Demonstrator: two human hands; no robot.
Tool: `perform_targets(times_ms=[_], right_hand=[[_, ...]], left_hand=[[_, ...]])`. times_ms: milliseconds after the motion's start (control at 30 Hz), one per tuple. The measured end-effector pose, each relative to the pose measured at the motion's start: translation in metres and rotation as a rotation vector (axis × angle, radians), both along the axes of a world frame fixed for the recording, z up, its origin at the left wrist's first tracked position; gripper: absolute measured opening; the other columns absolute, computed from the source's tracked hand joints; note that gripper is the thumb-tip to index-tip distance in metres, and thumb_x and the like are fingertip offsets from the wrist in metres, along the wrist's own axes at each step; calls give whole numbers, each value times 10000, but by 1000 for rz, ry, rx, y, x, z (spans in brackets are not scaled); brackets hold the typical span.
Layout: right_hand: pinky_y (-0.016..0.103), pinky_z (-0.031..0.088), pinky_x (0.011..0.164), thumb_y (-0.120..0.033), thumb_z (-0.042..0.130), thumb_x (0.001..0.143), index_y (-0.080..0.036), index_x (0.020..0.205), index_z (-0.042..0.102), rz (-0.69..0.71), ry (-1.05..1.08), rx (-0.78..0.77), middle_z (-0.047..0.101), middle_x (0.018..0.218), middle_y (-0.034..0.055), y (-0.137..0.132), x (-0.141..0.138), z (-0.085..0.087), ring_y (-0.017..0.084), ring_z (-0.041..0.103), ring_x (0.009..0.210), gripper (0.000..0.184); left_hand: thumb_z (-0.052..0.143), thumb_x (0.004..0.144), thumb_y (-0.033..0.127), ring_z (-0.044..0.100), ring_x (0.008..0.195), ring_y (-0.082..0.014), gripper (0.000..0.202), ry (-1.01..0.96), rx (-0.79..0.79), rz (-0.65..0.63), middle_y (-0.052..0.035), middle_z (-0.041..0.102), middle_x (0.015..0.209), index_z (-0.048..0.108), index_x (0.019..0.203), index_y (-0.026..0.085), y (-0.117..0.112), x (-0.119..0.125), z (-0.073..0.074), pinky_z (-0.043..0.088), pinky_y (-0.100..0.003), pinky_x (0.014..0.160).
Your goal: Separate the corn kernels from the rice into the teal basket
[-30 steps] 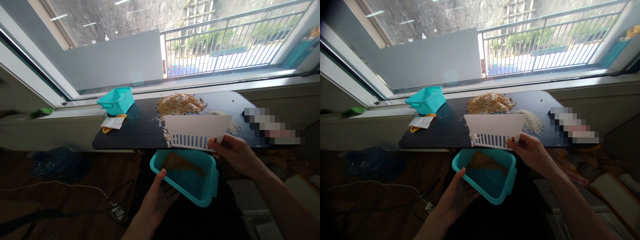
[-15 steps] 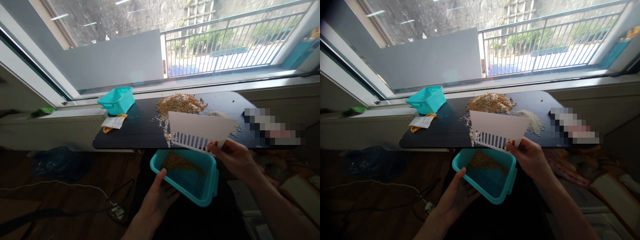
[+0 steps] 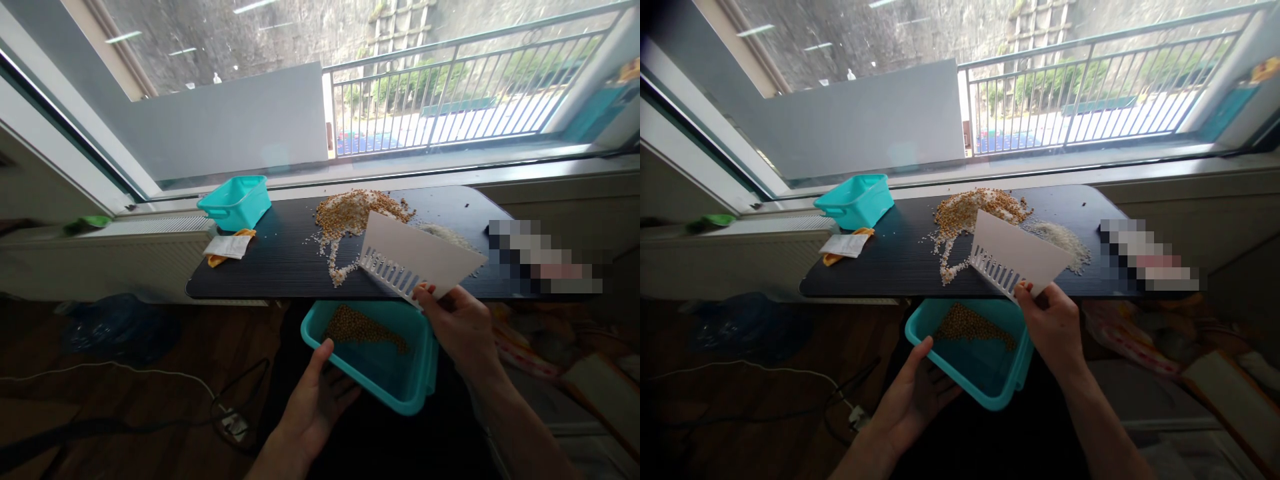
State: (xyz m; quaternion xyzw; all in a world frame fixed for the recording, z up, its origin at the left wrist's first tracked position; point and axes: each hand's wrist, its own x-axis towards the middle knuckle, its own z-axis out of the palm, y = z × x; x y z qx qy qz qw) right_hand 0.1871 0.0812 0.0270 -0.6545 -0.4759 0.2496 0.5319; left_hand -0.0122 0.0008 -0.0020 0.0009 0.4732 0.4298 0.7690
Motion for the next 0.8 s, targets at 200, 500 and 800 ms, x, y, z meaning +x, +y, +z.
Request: perform_targets(times_ms=[200,500,800], right_hand=[[269,420,489,-445,659,674,-199,661,629,12,-70,9,654,561,18,11,-19,-7,169,578,505,249],[318,409,520,-524,607,688,-240,566,556,-33,-382,-59,673,562,67,10,-9,-5,237,632,539,313],[354,396,575,-515,578,672,-271,548,453,-197,-516,-178,639,576,85,20,46,8,289,634,642,301]], left_hand=[[578,849,476,645,1057,-268,562,8,35,-1,-143,664,1214,517,1301,149,-1,-1,-2,445,-407,1000],[570,853,478,653,1037,-271,561,12,31,-9,-145,671,1201,518,1306,151,0,0,1,445,-422,1001],[576,860,456,653,1048,-271,558,6,-14,25,-154,657,1233,507,1314,140,1,1,3,463,-413,980]])
